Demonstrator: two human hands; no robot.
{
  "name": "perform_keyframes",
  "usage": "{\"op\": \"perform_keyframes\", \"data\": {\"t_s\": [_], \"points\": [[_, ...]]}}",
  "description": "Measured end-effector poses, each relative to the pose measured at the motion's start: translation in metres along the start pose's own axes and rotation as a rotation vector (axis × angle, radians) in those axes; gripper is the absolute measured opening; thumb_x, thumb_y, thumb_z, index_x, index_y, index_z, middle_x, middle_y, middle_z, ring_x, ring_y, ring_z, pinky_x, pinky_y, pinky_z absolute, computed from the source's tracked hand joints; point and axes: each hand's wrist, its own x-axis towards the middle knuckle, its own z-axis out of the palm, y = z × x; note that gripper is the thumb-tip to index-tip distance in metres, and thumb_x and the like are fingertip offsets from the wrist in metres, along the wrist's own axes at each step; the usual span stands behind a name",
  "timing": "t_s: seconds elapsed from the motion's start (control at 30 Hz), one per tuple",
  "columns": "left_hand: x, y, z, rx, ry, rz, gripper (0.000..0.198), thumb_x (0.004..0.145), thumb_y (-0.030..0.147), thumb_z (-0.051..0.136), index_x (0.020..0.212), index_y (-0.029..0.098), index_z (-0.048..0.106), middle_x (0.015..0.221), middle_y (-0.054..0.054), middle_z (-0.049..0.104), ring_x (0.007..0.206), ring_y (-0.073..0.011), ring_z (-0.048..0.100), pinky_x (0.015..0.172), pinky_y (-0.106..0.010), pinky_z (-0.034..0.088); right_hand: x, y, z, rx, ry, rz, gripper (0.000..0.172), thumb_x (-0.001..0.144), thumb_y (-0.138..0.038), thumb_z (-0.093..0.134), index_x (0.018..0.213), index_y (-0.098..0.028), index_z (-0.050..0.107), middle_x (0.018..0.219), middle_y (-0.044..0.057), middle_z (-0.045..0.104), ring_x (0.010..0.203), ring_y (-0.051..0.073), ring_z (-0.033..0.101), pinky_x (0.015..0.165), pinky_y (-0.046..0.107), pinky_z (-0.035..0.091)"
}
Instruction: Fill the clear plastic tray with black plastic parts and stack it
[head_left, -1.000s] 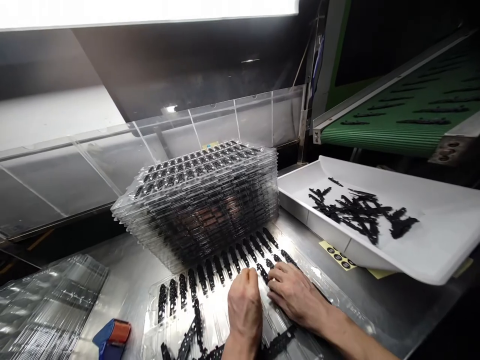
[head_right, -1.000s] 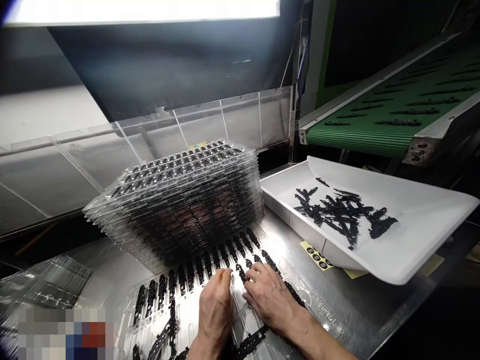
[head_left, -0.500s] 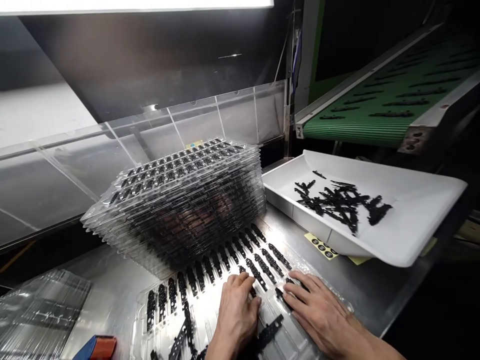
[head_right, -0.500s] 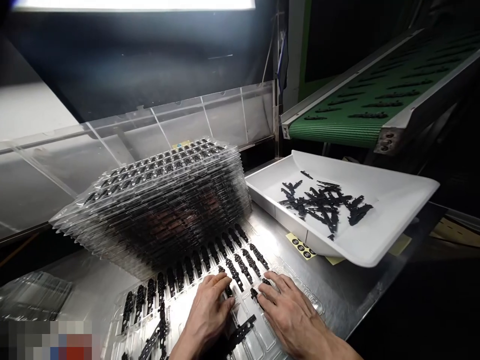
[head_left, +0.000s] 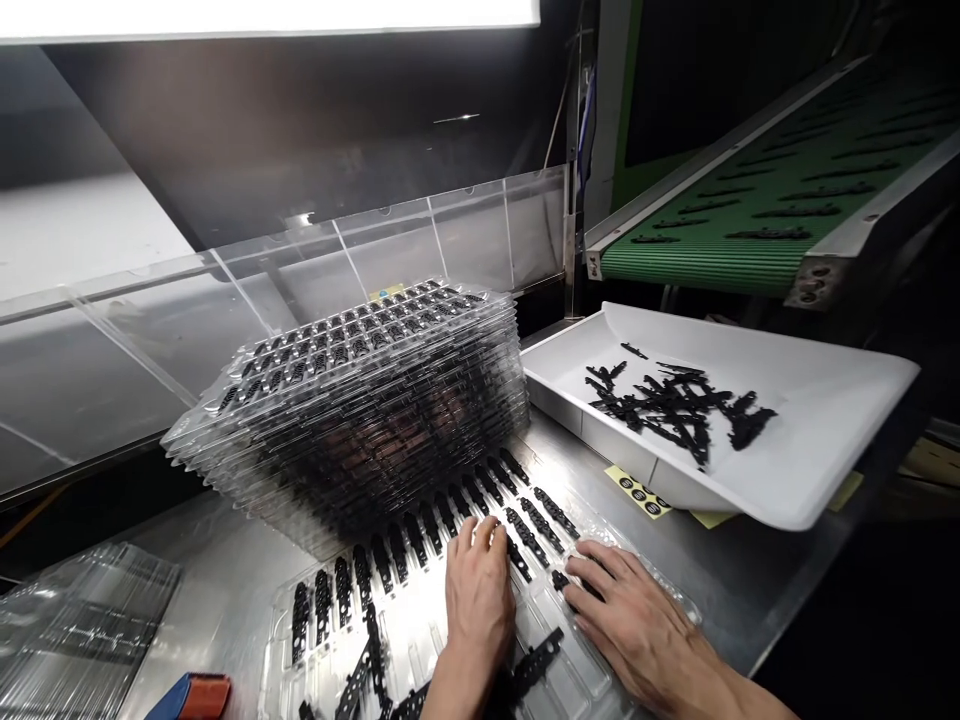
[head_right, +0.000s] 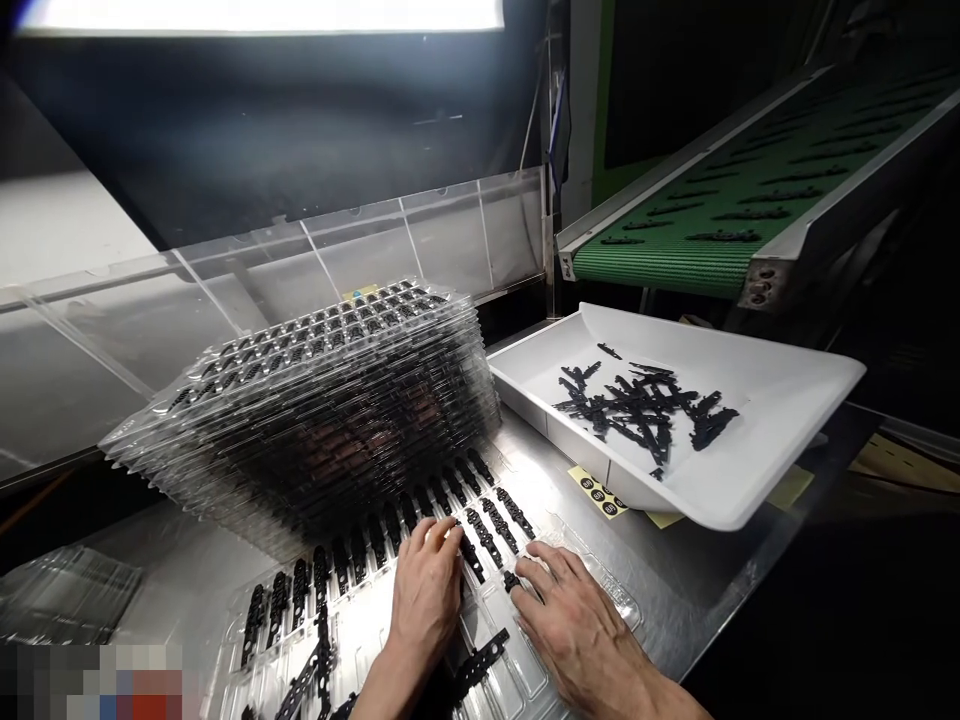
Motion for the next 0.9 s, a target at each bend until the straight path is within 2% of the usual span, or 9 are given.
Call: {"op": "perform_keyframes", "data": {"t_s": [0.1, 0.23, 0.3, 0.37, 0.47, 0.57, 0.67, 0.77, 0.9], "points": [[0.008, 0.001, 0.002, 0.007, -0.053, 0.074, 0.035, 0.087, 0.006, 0.039, 0.1, 0.022, 0.068, 0.116, -0.005, 0.066, 0.119, -0.0248, 0.05, 0.097, -0.041, 0.041, -0.005, -0.011, -0.006, -0.033, 0.058, -0.051, 0.018, 0.087, -0.014, 0.05, 0.099, -0.023, 0.06, 0.108, 0.005, 0.064, 0.114, 0.027, 0.048, 0.093, 0.043, 0.039], [0.002, -0.009, -0.013, 0.012, -0.055, 0.005, 0.042, 0.09, 0.007, 0.035, 0.121, 0.019, 0.06, 0.133, -0.008, 0.057, 0.126, -0.025, 0.045, 0.103, -0.044, 0.037, -0.013, -0.042, 0.017, 0.024, 0.117, -0.069, 0.012, 0.083, -0.016, 0.056, 0.092, -0.023, 0.059, 0.094, 0.002, 0.066, 0.089, 0.022, 0.055, 0.075, 0.033, 0.042], [-0.014, -0.02, -0.025, 0.016, -0.072, -0.062, 0.04, 0.091, 0.011, 0.033, 0.118, 0.019, 0.062, 0.122, -0.009, 0.063, 0.112, -0.0243, 0.055, 0.093, -0.041, 0.044, -0.013, -0.059, 0.042, 0.019, 0.152, -0.082, 0.01, 0.078, -0.026, 0.063, 0.087, -0.023, 0.059, 0.082, -0.001, 0.065, 0.072, 0.019, 0.052, 0.06, 0.031, 0.037], [-0.037, -0.03, -0.034, 0.027, -0.131, -0.111, 0.031, 0.089, 0.018, 0.042, 0.106, 0.021, 0.067, 0.103, -0.008, 0.068, 0.091, -0.024, 0.061, 0.077, -0.038, 0.047, -0.009, -0.074, 0.067, -0.038, 0.179, -0.058, 0.018, 0.072, -0.033, 0.069, 0.078, -0.023, 0.056, 0.07, -0.001, 0.06, 0.062, 0.018, 0.046, 0.052, 0.032, 0.029], [-0.067, -0.04, -0.035, 0.045, -0.233, -0.144, 0.028, 0.074, 0.013, 0.058, 0.096, 0.026, 0.069, 0.097, -0.005, 0.066, 0.091, -0.0258, 0.058, 0.077, -0.037, 0.044, -0.002, -0.086, 0.083, -0.068, 0.206, -0.025, 0.022, 0.063, -0.021, 0.071, 0.064, -0.022, 0.049, 0.062, -0.001, 0.052, 0.061, 0.018, 0.043, 0.052, 0.033, 0.025], [-0.08, -0.042, -0.026, -0.062, -0.21, -0.186, 0.024, 0.072, 0.01, 0.056, 0.089, 0.023, 0.067, 0.095, -0.005, 0.064, 0.092, -0.0246, 0.056, 0.081, -0.037, 0.042, 0.0, -0.086, 0.068, 0.024, 0.165, 0.016, 0.018, 0.066, -0.01, 0.064, 0.066, -0.022, 0.05, 0.067, -0.001, 0.053, 0.065, 0.017, 0.044, 0.058, 0.032, 0.029], [-0.081, -0.042, -0.024, -0.315, -0.162, -0.174, 0.01, 0.078, 0.016, 0.055, 0.079, 0.022, 0.064, 0.087, -0.004, 0.063, 0.088, -0.0211, 0.056, 0.079, -0.033, 0.041, -0.001, -0.081, 0.04, 0.202, 0.027, 0.112, 0.013, 0.079, -0.009, 0.053, 0.075, -0.021, 0.054, 0.076, 0.0, 0.057, 0.072, 0.017, 0.048, 0.064, 0.03, 0.034], [-0.083, -0.045, -0.028, -0.563, -0.127, -0.103, 0.015, 0.085, 0.03, 0.055, 0.074, 0.022, 0.062, 0.079, -0.003, 0.06, 0.079, -0.0181, 0.056, 0.072, -0.029, 0.04, -0.001, -0.076, 0.019, 0.334, -0.11, 0.147, 0.014, 0.089, -0.013, 0.047, 0.08, -0.021, 0.055, 0.08, 0.001, 0.059, 0.077, 0.017, 0.05, 0.066, 0.029, 0.036], [-0.086, -0.044, -0.034, -0.765, -0.032, -0.017, 0.019, 0.088, 0.035, 0.056, 0.075, 0.022, 0.063, 0.076, -0.001, 0.058, 0.071, -0.014, 0.054, 0.065, -0.025, 0.037, 0.002, -0.069, 0.002, 0.35, -0.171, 0.212, 0.018, 0.095, -0.025, 0.049, 0.078, -0.02, 0.054, 0.076, 0.0, 0.06, 0.077, 0.017, 0.052, 0.068, 0.029, 0.038]]}}
